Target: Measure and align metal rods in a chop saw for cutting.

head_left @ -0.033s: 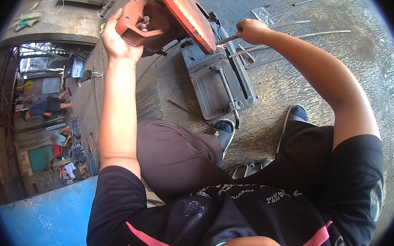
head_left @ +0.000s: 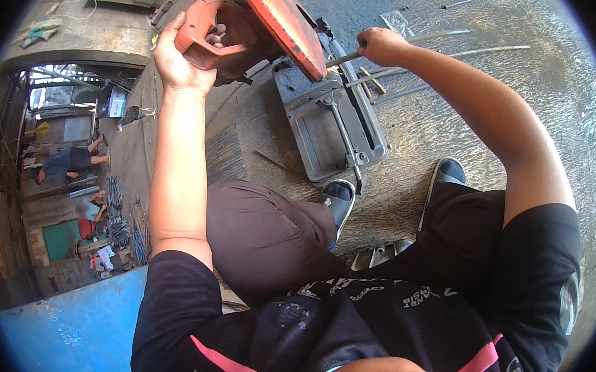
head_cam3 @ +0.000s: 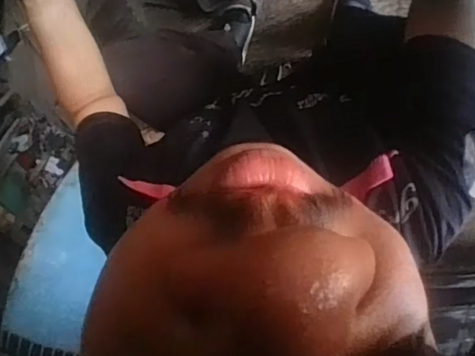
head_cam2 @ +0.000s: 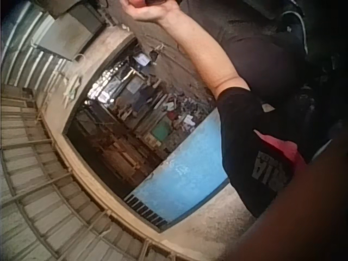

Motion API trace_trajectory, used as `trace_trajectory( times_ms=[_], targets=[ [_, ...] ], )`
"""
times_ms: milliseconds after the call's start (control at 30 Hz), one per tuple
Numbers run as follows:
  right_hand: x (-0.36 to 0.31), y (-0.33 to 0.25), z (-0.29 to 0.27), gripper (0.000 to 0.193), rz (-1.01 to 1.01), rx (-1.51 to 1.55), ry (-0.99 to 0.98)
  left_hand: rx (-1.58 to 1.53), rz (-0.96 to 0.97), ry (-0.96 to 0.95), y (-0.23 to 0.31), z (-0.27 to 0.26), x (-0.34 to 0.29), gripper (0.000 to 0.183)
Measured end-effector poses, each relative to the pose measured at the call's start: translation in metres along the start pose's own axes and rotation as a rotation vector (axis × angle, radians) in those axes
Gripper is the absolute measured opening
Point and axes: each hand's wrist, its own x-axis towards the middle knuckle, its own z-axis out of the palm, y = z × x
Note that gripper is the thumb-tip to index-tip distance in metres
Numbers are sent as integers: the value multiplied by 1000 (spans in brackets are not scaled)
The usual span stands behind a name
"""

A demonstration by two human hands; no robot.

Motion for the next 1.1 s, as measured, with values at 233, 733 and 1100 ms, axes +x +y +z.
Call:
trace_trajectory(
  times_ms=[233, 733, 1100],
  targets=[
    [-2, 0, 0, 30, 6, 13, 2, 12, -18, -29, 1, -1, 0, 46],
    [-4, -3, -3, 31, 13, 11, -7, 13, -16, -34, 0, 0, 0, 48],
    [-9, -5, -8, 31, 7, 37, 17, 20, -5, -38, 0, 2, -1, 49]
  ],
)
